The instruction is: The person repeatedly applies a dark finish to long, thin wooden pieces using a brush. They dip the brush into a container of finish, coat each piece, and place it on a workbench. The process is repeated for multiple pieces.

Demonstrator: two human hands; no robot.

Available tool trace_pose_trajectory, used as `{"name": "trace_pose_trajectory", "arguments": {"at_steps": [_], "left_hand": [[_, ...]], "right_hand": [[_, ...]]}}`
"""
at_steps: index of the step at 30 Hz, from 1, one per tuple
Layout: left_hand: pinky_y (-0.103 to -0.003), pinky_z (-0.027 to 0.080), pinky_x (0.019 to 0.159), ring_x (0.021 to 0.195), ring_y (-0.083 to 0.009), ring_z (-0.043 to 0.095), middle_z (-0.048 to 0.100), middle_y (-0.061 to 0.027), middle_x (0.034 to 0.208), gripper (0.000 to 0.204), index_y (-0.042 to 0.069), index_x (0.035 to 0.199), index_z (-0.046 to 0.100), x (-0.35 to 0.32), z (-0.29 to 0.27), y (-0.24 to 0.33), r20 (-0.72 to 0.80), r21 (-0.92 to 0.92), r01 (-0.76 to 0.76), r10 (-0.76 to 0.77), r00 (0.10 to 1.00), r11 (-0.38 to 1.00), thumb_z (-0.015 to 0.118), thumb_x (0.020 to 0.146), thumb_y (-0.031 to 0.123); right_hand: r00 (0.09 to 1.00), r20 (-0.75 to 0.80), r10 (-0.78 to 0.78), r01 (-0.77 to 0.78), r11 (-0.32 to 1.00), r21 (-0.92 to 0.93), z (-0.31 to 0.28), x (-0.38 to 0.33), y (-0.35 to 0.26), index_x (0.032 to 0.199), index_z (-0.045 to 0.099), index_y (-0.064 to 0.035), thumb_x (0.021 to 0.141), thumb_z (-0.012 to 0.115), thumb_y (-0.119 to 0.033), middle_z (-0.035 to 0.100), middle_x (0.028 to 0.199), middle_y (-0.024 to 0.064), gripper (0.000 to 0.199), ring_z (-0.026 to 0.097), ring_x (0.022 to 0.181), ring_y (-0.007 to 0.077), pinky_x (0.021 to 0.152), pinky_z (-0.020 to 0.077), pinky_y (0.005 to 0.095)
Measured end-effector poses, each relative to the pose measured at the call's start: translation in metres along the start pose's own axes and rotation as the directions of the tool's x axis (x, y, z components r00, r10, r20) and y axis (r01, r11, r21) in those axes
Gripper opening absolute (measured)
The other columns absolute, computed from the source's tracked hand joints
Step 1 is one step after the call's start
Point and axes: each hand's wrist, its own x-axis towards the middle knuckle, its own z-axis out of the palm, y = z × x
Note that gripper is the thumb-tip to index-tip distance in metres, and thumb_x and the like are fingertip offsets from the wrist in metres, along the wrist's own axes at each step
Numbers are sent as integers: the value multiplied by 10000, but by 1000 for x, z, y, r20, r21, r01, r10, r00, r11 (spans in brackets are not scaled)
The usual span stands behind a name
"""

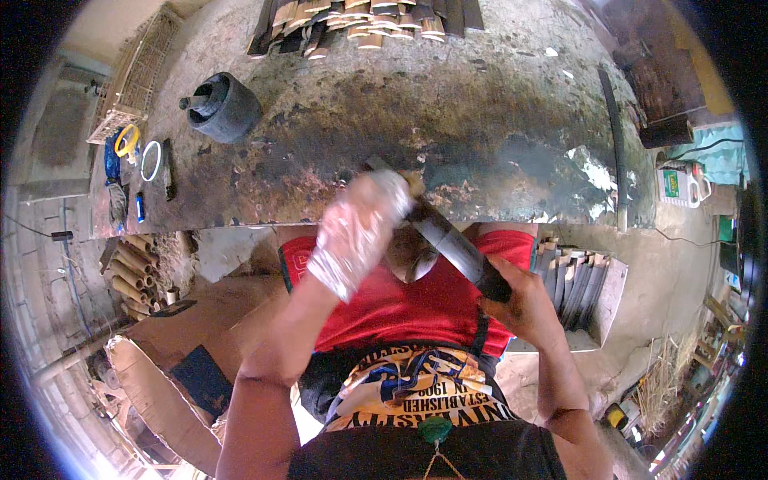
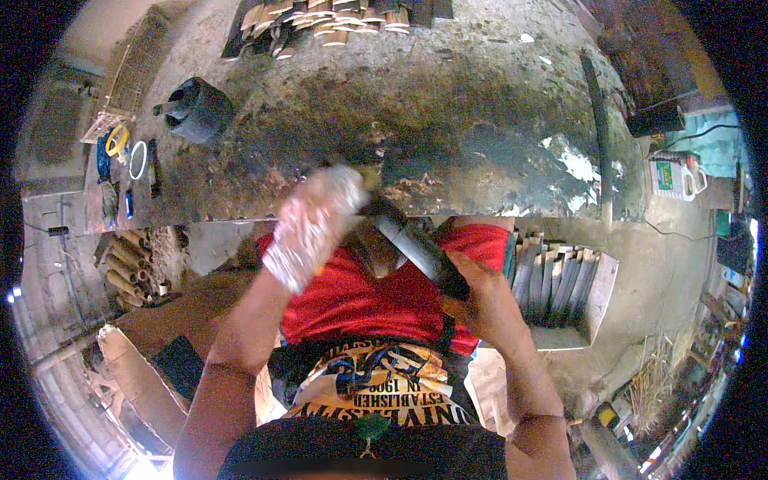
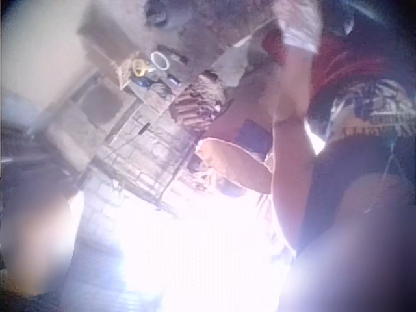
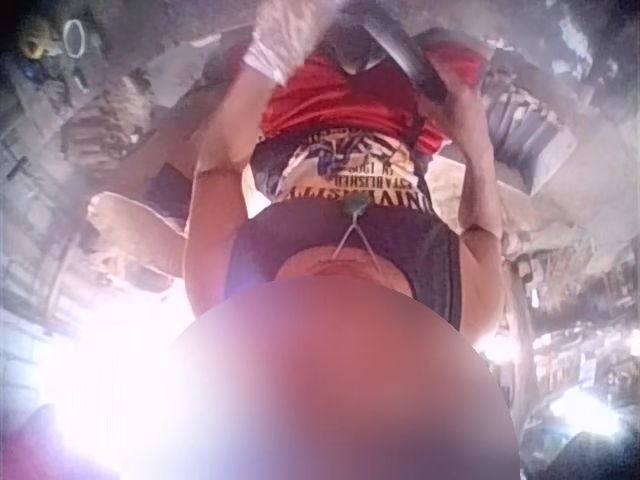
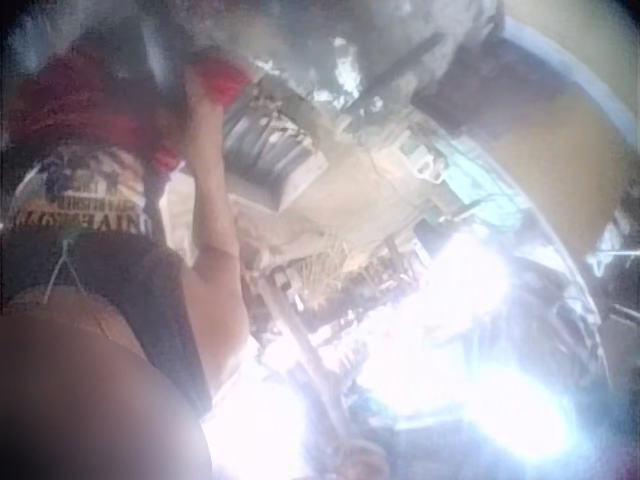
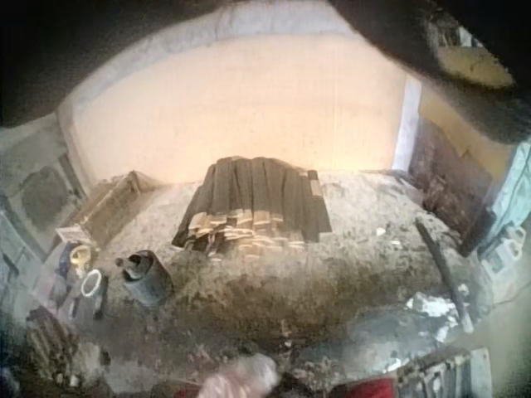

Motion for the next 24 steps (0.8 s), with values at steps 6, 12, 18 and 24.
{"name": "trace_pose_trajectory", "arguments": {"at_steps": [6, 12, 18, 24], "left_hand": [[-444, 569, 822, 974, -334, 675, 698, -160, 979, 189, 69, 1072, 689, 22, -14, -50, -51, 77, 106, -103, 993, 991, 592, 931, 151], [-457, 572, 851, 1003, -348, 675, 685, -162, 1091, 281, 96, 1166, 666, 1, 1, 21, -17, -345, 128, -143, 990, 930, 577, 901, 74], [-424, 560, 898, 996, -358, 680, 710, -160, 1050, 221, 66, 1102, 688, 4, 6, -92, -95, 209, 98, -79, 992, 973, 581, 911, 94], [-377, 413, 1128, 1287, -259, 572, 620, -154, 1356, 447, -32, 1331, 604, -25, -20, -80, 14, -956, 170, -539, 842, 241, 622, 939, 183]], "right_hand": [[999, -46, -24, 19, 993, -119, -4, -1, -5, 1328, 565, 2, 727, 856, -80, 685, 1068, 240, 673, 702, 925, 384, 786, 548, 398], [997, -23, 75, -78, 969, -234, 3, -8, -8, 1409, 508, -57, 767, 823, -130, 661, 1108, 254, 719, 667, 976, 457, 803, 557, 494], [996, -85, 33, -55, 960, -275, 11, -5, -4, 1362, 538, -38, 763, 805, -88, 663, 1056, 237, 658, 670, 923, 446, 774, 544, 473], [960, -278, -37, -18, 981, -192, -21, -13, 18, 1341, 556, -13, 775, 777, -107, 650, 1088, 238, 614, 639, 976, 445, 848, 528, 450]]}}
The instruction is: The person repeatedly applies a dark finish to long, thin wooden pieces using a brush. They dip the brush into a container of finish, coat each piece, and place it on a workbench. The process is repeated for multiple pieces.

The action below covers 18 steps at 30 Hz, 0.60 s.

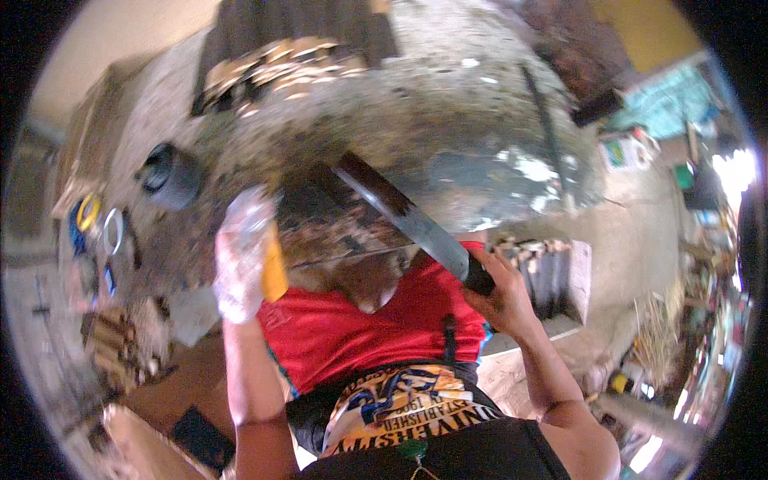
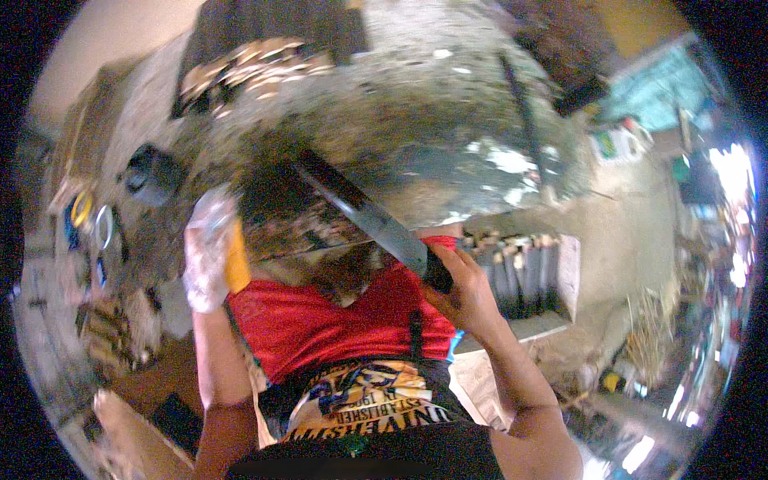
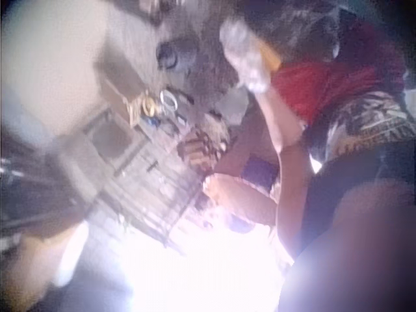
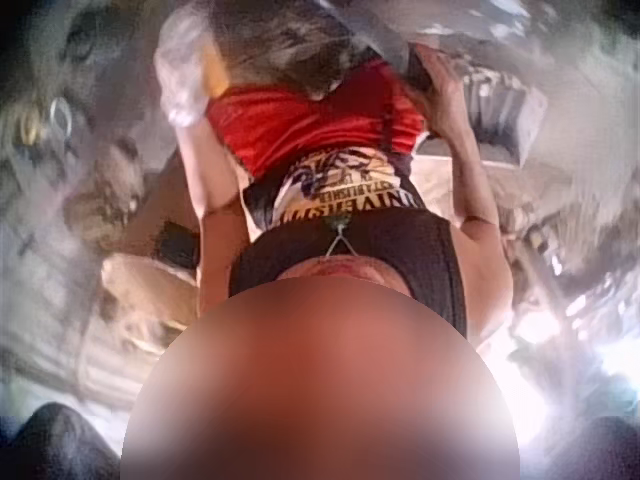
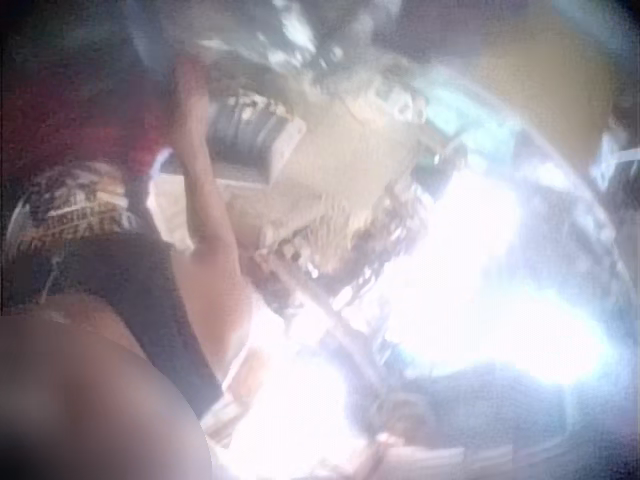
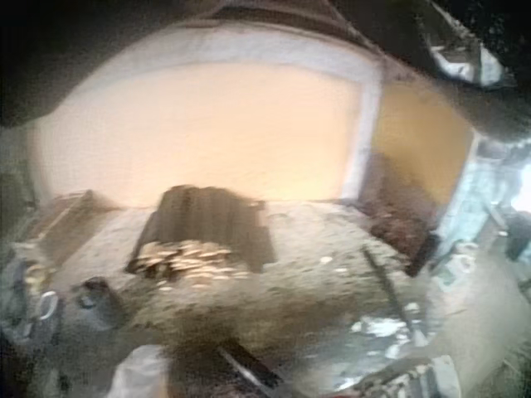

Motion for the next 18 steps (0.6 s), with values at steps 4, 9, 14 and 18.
{"name": "trace_pose_trajectory", "arguments": {"at_steps": [4, 9, 14, 18], "left_hand": [[-375, 429, 1072, 1222, -257, 592, 636, -158, 1300, 402, -46, 1249, 635, 0, -2, -2, 116, 398, -216, 185, 976, 892, 642, 947, 219], [-347, 454, 994, 1112, -210, 608, 659, -128, 1228, 285, -31, 1184, 654, 5, -4, -20, -137, 533, 2, 84, 987, 846, 620, 986, 170], [-304, 465, 937, 1028, -144, 586, 634, -52, 1158, 297, 29, 1257, 619, -9, 12, -16, -169, 448, -68, 159, 973, 891, 621, 988, 155], [-287, 461, 939, 1028, -114, 563, 615, -24, 1165, 298, 38, 1259, 602, -12, 19, -16, -288, 359, 22, 89, 954, 933, 636, 975, 124]], "right_hand": [[961, -258, 103, -126, 989, -74, -35, 12, 64, 1325, 591, 9, 748, 787, -137, 662, 1075, 220, 627, 642, 996, 375, 890, 513, 430], [871, -369, 326, -327, 943, 60, -96, 60, 161, 1325, 592, 35, 732, 863, -278, 678, 1107, 207, 723, 667, 1030, 332, 903, 528, 396], [824, -567, 12, -193, 946, -261, -126, 146, 189, 1305, 597, 15, 756, 871, -382, 649, 1185, 243, 731, 640, 1072, 411, 912, 528, 442], [888, -459, -35, -21, 993, -116, -75, 253, 152, 1098, 698, 15, 815, 818, -318, 709, 1073, 224, 453, 712, 946, 361, 826, 557, 417]]}}
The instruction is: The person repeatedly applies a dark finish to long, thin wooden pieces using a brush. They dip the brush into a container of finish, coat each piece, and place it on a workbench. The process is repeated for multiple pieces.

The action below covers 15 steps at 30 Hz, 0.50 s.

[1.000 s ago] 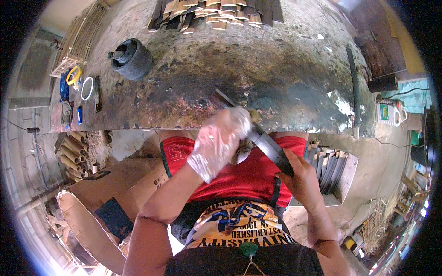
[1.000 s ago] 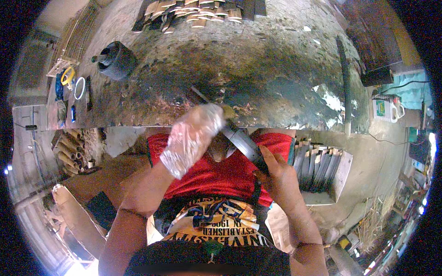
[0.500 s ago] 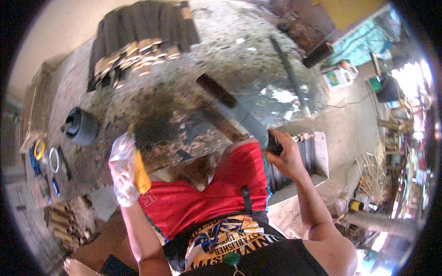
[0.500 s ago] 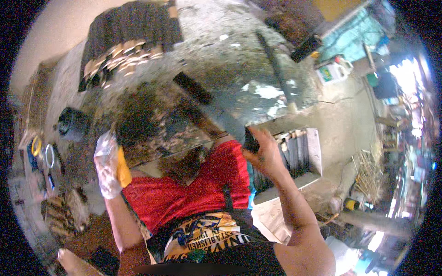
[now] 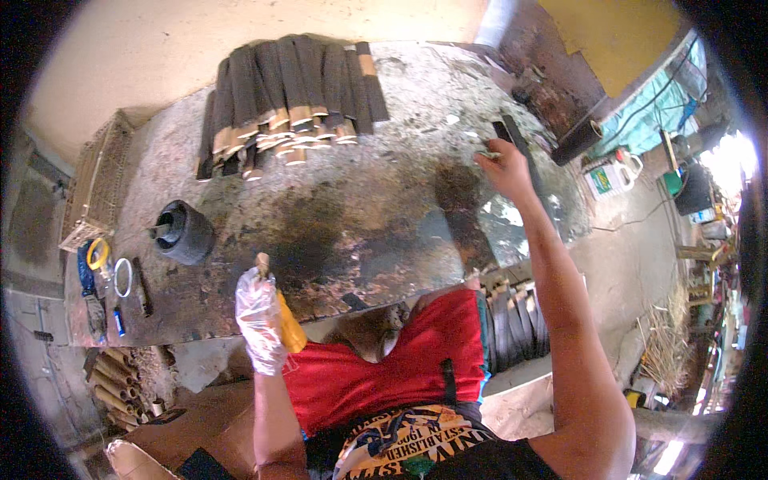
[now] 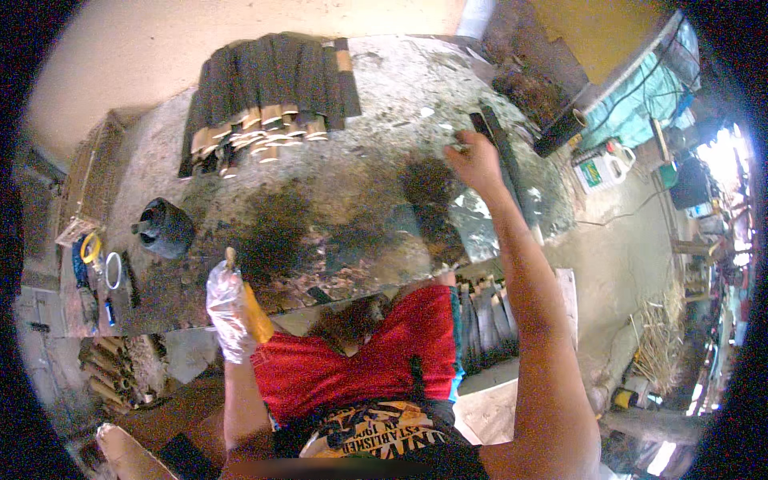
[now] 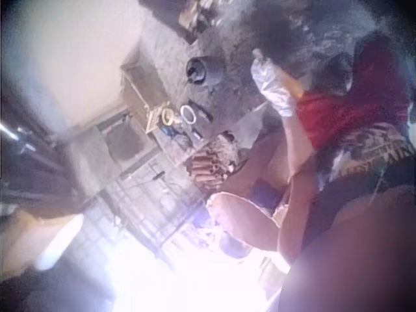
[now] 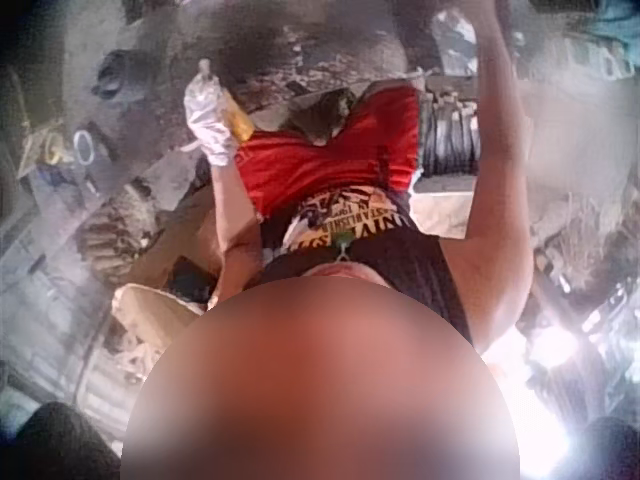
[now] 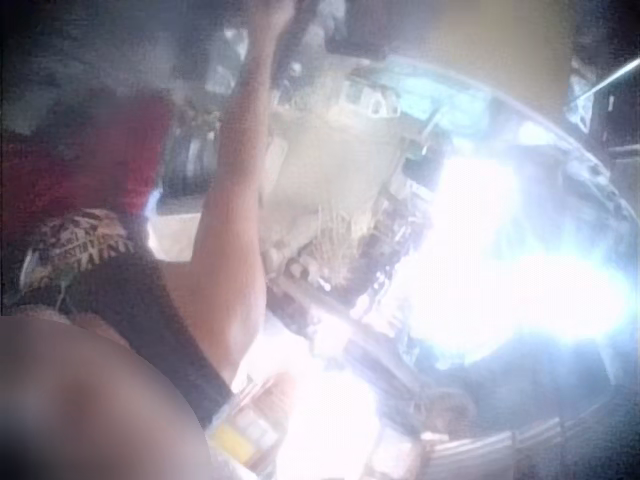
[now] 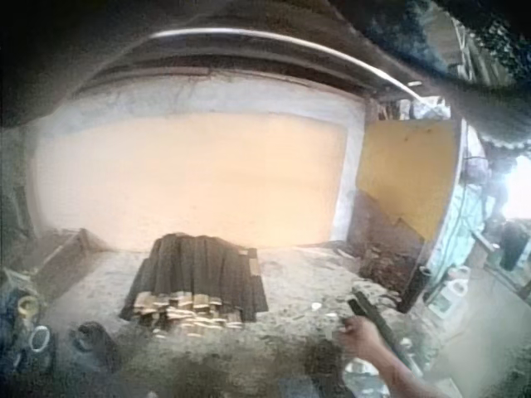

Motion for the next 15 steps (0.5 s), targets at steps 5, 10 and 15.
{"name": "trace_pose_trajectory", "arguments": {"at_steps": [5, 10, 15], "left_hand": [[-291, 444, 993, 1080, -126, 562, 610, -33, 1219, 327, 26, 1280, 580, -2, 1, -12, -33, -252, 81, -92, 995, 964, 656, 972, 107], [-246, 466, 898, 994, -92, 565, 616, -8, 1142, 293, 35, 1242, 606, -2, -1, -8, -3, -271, 71, -75, 997, 960, 653, 953, 27], [-236, 468, 858, 945, -76, 561, 622, 9, 1082, 242, 35, 1190, 637, -3, 0, 3, -13, -204, 11, -14, 1000, 979, 655, 950, 20]], "right_hand": [[985, 163, 61, -61, 998, -7, 119, 95, -88, 1119, 693, 5, 847, 793, -386, 728, 1090, 214, 487, 721, 983, 357, 855, 570, 401], [965, 142, 221, -209, 973, -92, 178, 141, -129, 1022, 652, 82, 775, 805, -399, 711, 1020, 291, 562, 700, 976, 454, 856, 580, 476], [894, 257, 368, -345, 929, -133, 188, 160, -121, 1048, 695, 47, 733, 811, -293, 706, 1096, 292, 478, 696, 1067, 408, 917, 572, 441]]}}
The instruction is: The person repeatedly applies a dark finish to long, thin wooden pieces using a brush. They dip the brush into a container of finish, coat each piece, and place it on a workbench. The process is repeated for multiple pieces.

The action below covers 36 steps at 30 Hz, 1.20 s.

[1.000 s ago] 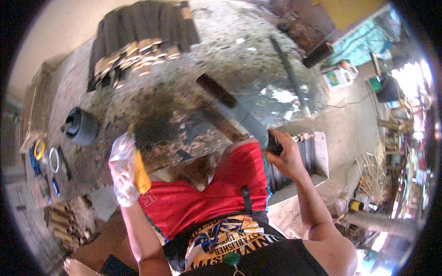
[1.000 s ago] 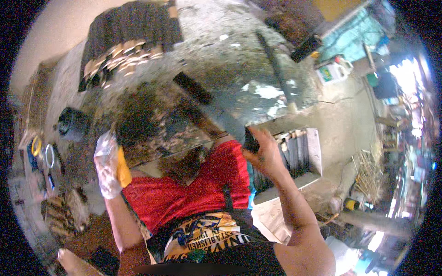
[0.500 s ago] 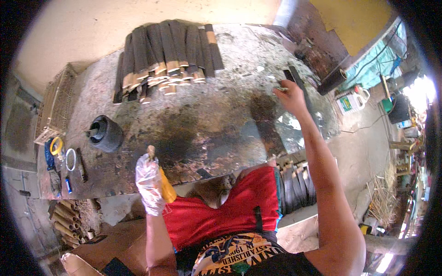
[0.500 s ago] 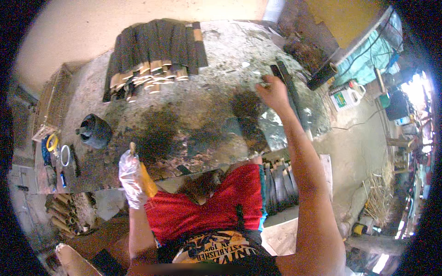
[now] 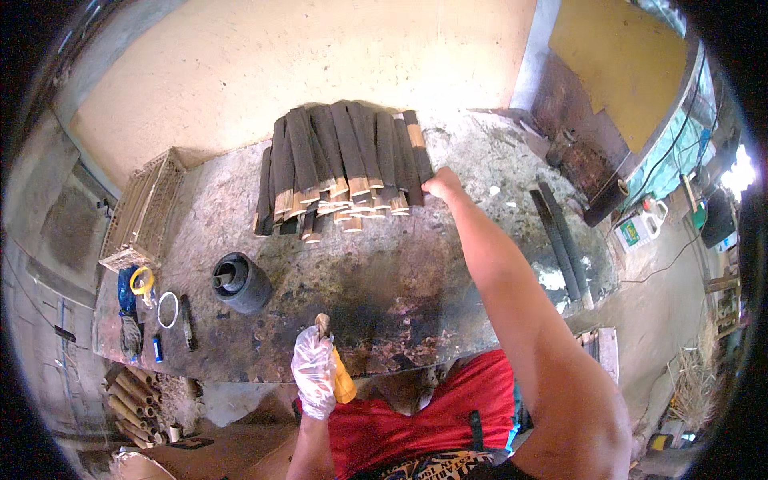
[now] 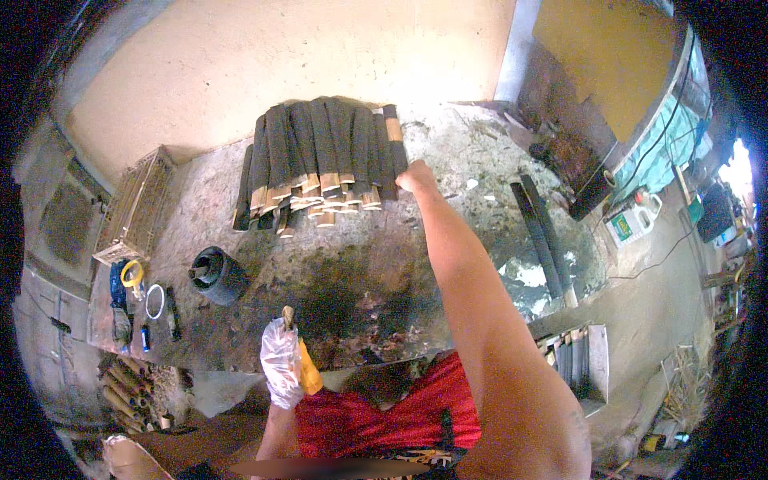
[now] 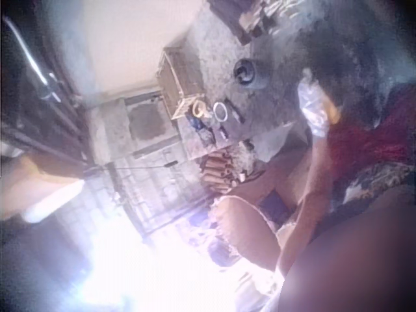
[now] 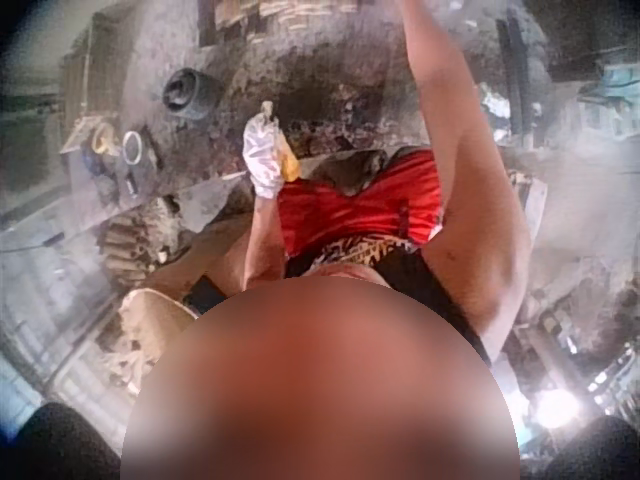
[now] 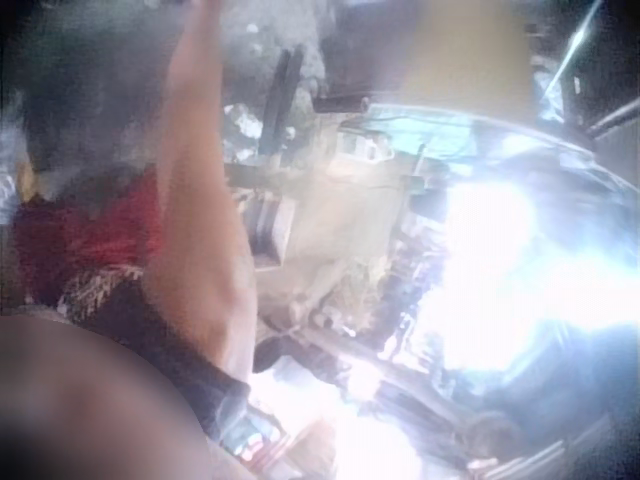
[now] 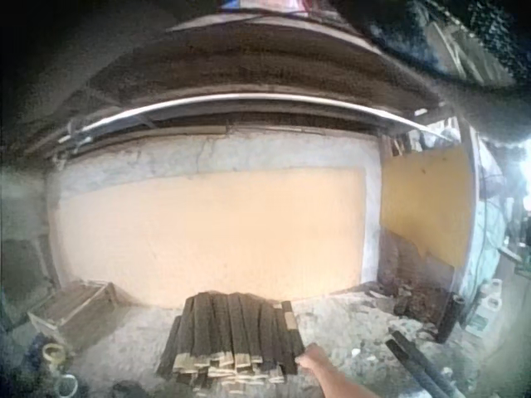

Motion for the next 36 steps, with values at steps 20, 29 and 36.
{"name": "trace_pose_trajectory", "arguments": {"at_steps": [20, 29, 36], "left_hand": [[-304, 459, 1020, 1124, -130, 599, 635, -23, 1225, 381, 23, 1300, 597, 8, -17, 6, 152, 17, -104, 100, 983, 994, 677, 960, 175], [-361, 538, 946, 1063, -240, 666, 690, -100, 1194, 355, 53, 1290, 618, -21, -20, 16, 488, 393, -333, 113, 866, 857, 691, 954, 141], [-437, 571, 791, 960, -314, 657, 646, -123, 999, 212, 86, 1055, 628, -28, 19, 9, 638, 659, -660, 196, 745, 362, 640, 843, 72]], "right_hand": [[899, 410, -153, -192, 703, 685, -135, -377, 184, 1216, 519, -32, 1000, 604, -121, 663, 995, 96, 249, 679, 822, 184, 681, 558, 320], [667, 744, -37, -634, 496, 593, -101, -490, 175, 1191, 544, -8, 1025, 574, -123, 689, 830, 79, 203, 645, 614, 141, 549, 516, 268], [645, 764, 17, -713, 373, 594, -111, -481, 173, 1130, 570, -11, 997, 609, -158, 647, 795, 56, 202, 598, 554, 129, 492, 481, 276]]}}
